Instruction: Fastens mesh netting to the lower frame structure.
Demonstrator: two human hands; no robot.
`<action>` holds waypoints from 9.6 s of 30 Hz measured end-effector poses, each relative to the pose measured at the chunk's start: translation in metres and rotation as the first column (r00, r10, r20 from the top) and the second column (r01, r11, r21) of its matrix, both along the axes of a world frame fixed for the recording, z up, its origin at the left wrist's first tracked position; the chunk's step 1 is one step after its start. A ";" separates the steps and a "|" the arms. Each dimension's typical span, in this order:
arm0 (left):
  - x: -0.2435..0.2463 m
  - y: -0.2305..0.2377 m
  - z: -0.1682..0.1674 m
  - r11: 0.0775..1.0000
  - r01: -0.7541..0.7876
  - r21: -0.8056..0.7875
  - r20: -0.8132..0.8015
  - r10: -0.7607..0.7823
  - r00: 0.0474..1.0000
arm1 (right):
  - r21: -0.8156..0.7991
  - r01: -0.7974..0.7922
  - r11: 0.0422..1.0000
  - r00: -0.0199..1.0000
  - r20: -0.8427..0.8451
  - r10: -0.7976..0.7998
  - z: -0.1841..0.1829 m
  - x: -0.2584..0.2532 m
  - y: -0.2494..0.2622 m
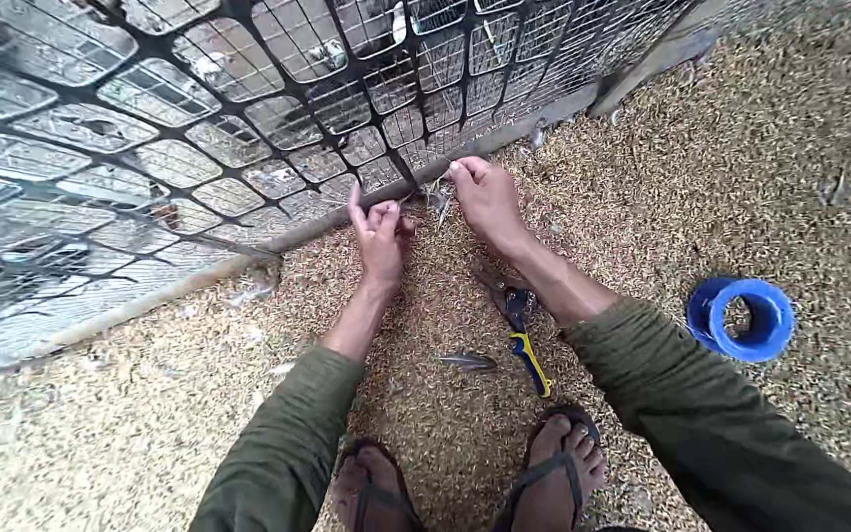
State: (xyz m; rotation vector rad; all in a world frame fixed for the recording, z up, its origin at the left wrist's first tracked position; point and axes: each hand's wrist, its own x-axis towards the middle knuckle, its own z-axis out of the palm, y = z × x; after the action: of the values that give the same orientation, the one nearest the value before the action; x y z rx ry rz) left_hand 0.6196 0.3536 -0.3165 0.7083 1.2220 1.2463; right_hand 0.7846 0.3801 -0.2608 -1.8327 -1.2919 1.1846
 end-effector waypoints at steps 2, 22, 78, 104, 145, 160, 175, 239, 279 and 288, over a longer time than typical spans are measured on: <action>0.003 -0.004 0.000 1.000 -0.014 0.006 -0.013 0.014 1.000 | -0.018 -0.011 1.000 1.000 -0.022 0.011 0.000 0.002 0.005; 0.017 -0.043 0.020 0.985 0.140 0.097 -0.523 -0.069 0.850 | -0.160 -0.409 0.898 0.907 -0.184 0.380 0.011 0.069 0.013; -0.017 -0.012 0.009 0.976 -0.184 0.114 -0.149 0.200 0.968 | 0.110 -0.094 0.989 0.993 -0.057 0.100 -0.022 0.012 0.027; -0.017 -0.012 0.010 0.978 -0.166 0.125 -0.152 0.185 0.971 | 0.334 0.081 0.939 0.996 -0.070 -0.061 -0.033 -0.012 -0.014; 0.038 0.022 0.006 0.835 -0.528 0.153 -0.405 0.541 0.738 | 0.271 0.127 0.954 0.992 -0.045 -0.119 -0.039 -0.019 -0.020; 0.041 0.027 0.001 0.814 -0.553 0.176 -0.467 0.564 0.681 | 0.282 0.102 0.954 0.994 -0.060 -0.089 -0.031 -0.009 -0.022; 0.043 0.029 0.001 0.796 -0.567 0.213 -0.494 0.588 0.640 | 0.278 0.091 0.956 0.996 -0.036 -0.084 -0.035 -0.010 -0.006; 0.020 0.034 0.011 0.977 -0.201 0.071 -0.325 0.213 0.921 | -0.022 -0.442 0.897 0.897 -0.002 0.442 -0.002 0.003 0.067; -0.038 0.037 0.016 0.412 0.734 0.539 -0.842 0.236 0.486 | 0.010 -0.343 0.939 0.888 -0.321 0.328 -0.010 0.003 -0.021; -0.029 0.033 0.029 0.382 0.778 0.499 -0.866 0.238 0.439 | 0.018 -0.508 0.861 0.860 0.064 0.506 0.012 -0.005 -0.036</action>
State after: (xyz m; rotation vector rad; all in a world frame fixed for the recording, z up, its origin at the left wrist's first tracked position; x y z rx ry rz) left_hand 0.5904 0.3862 -0.2872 2.6093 0.8990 1.0836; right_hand 0.7796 0.3438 -0.2488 -1.5494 -1.8954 1.3658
